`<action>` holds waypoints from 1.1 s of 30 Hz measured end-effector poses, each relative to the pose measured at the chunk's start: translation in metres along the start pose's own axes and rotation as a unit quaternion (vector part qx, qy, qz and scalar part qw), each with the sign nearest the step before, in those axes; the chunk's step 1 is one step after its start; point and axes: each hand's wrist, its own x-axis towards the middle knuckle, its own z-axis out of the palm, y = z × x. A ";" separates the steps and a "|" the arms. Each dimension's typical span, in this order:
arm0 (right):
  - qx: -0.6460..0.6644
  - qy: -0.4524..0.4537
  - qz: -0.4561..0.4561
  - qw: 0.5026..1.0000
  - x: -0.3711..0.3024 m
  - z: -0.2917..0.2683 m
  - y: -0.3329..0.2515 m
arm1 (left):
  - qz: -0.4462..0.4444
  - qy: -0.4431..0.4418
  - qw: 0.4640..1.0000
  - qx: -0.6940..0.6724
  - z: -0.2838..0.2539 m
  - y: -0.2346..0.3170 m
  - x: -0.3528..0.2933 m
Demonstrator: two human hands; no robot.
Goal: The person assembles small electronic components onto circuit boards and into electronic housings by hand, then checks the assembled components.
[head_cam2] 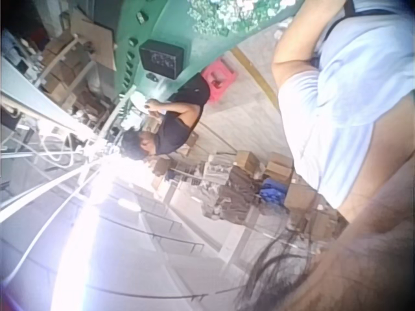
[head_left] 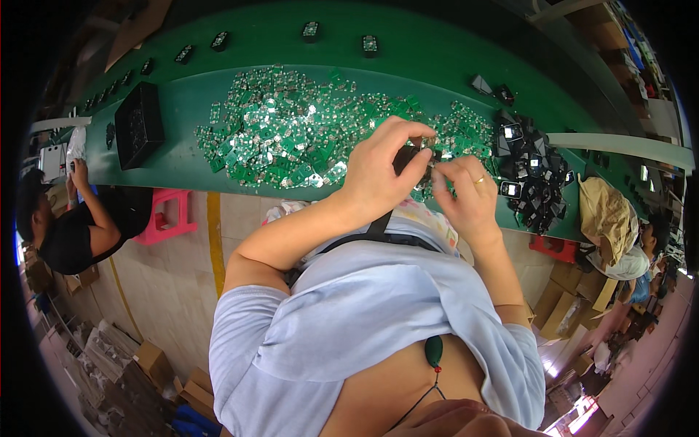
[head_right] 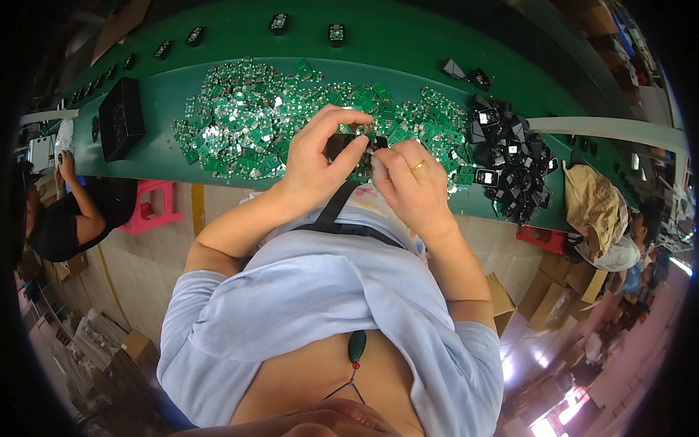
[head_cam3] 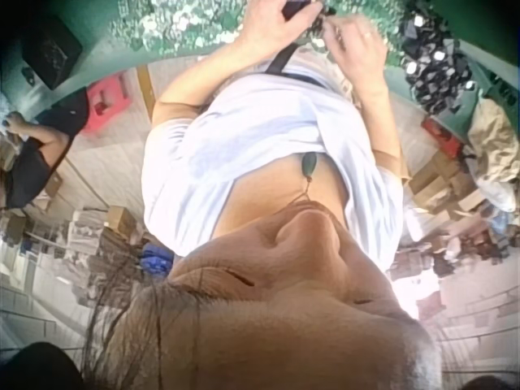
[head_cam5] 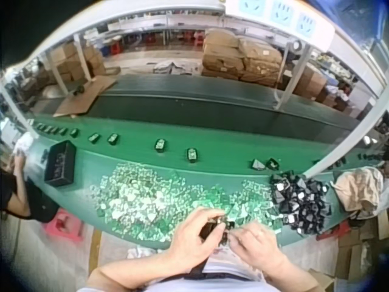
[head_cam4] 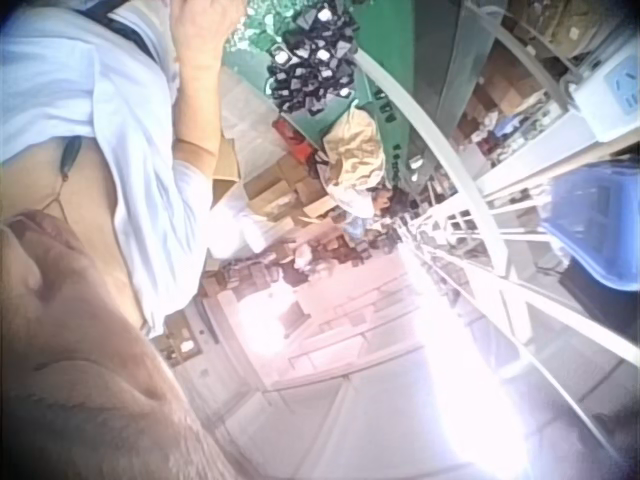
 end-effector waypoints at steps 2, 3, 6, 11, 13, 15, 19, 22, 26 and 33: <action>-0.001 -0.002 -0.001 1.000 0.000 0.000 0.000 | 0.005 -0.001 1.000 0.004 0.000 -0.001 0.000; -0.004 -0.009 0.000 1.000 0.000 -0.001 -0.001 | 0.005 -0.001 1.000 0.004 0.000 -0.001 0.000; -0.012 -0.019 -0.005 1.000 0.001 -0.004 -0.001 | 0.015 0.001 1.000 0.010 0.001 -0.001 0.000; -0.017 -0.028 -0.013 0.999 0.002 -0.007 -0.001 | 0.011 -0.008 1.000 0.013 0.001 -0.001 -0.001; -0.020 -0.028 -0.017 0.999 0.002 -0.007 -0.001 | 0.014 -0.005 1.000 0.014 0.001 -0.001 0.000; -0.020 -0.030 -0.016 0.999 0.002 -0.006 -0.001 | 0.016 -0.003 1.000 0.015 0.002 -0.001 0.000; -0.018 -0.035 -0.016 0.999 0.003 -0.006 -0.002 | 0.006 -0.006 1.000 0.015 0.000 0.001 0.000; -0.018 -0.045 -0.017 0.999 0.004 -0.007 -0.002 | 0.005 -0.008 1.000 0.021 0.000 0.002 0.000; -0.022 -0.051 -0.018 0.998 0.003 -0.006 -0.001 | -0.001 -0.017 1.000 0.018 -0.001 0.003 0.001; -0.051 -0.074 -0.021 0.996 0.001 -0.005 -0.002 | 0.048 -0.010 0.999 0.023 0.003 -0.004 0.000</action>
